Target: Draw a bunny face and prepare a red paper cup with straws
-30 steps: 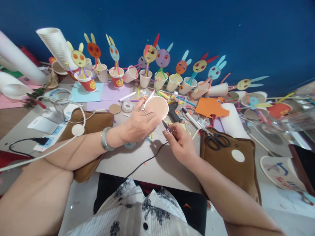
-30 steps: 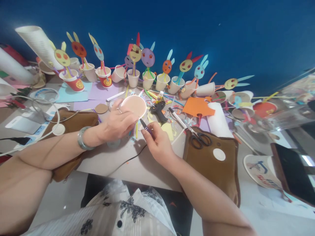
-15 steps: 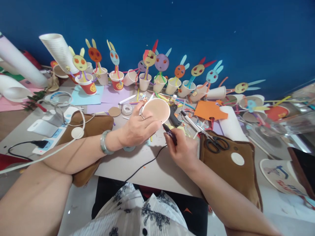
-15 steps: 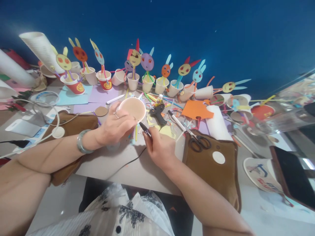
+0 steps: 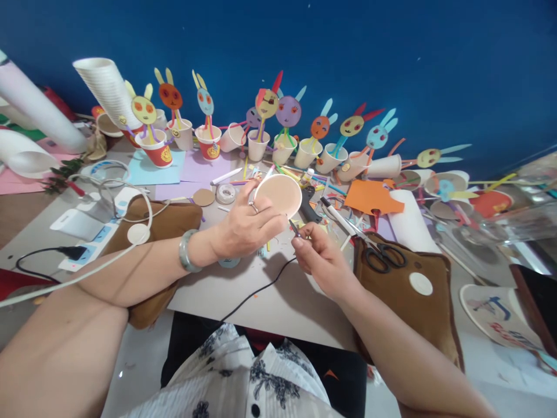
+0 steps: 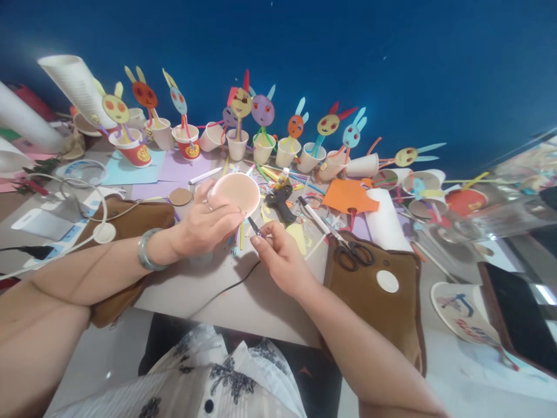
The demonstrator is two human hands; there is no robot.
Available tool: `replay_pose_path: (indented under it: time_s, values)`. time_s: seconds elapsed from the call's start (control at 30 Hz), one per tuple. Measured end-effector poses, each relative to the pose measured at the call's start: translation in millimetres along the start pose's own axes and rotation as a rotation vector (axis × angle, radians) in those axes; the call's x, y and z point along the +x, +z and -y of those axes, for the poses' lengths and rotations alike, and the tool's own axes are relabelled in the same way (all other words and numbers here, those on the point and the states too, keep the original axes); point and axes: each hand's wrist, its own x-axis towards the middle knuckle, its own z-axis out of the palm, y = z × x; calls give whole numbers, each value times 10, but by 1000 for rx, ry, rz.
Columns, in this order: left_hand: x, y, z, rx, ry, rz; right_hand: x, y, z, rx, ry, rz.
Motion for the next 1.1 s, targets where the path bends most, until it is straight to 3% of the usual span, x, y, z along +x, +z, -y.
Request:
replay_pose_path:
  time_s: [0.2, 0.37, 0.47, 0.63, 0.73, 0.8, 1.0, 1.1]
  values:
    - [-28, -3, -9, 2, -11, 67, -64, -1, -40, -627, -278, -295]
    - [-49, 15, -12, -76, -30, 37, -60, -41, -103, -1013, -435, -428]
    - [-45, 16, -8, -98, -38, 44, -48, -45, -84, -928, -379, -405]
    - [-18, 3, -6, -89, -11, 8, -14, -48, -21, -224, -81, -81]
    - [-13, -4, -6, -95, -17, 8, 1, -45, -5, -30, -12, 17]
    - [-20, -7, -6, -113, -35, 34, -8, -32, -5, -139, -68, -56]
    - [-27, 9, -18, -133, -77, 66, -66, -16, -55, -786, -306, -370]
    - [-1, 35, -17, -159, -182, 39, -67, -23, -42, -787, -294, -369]
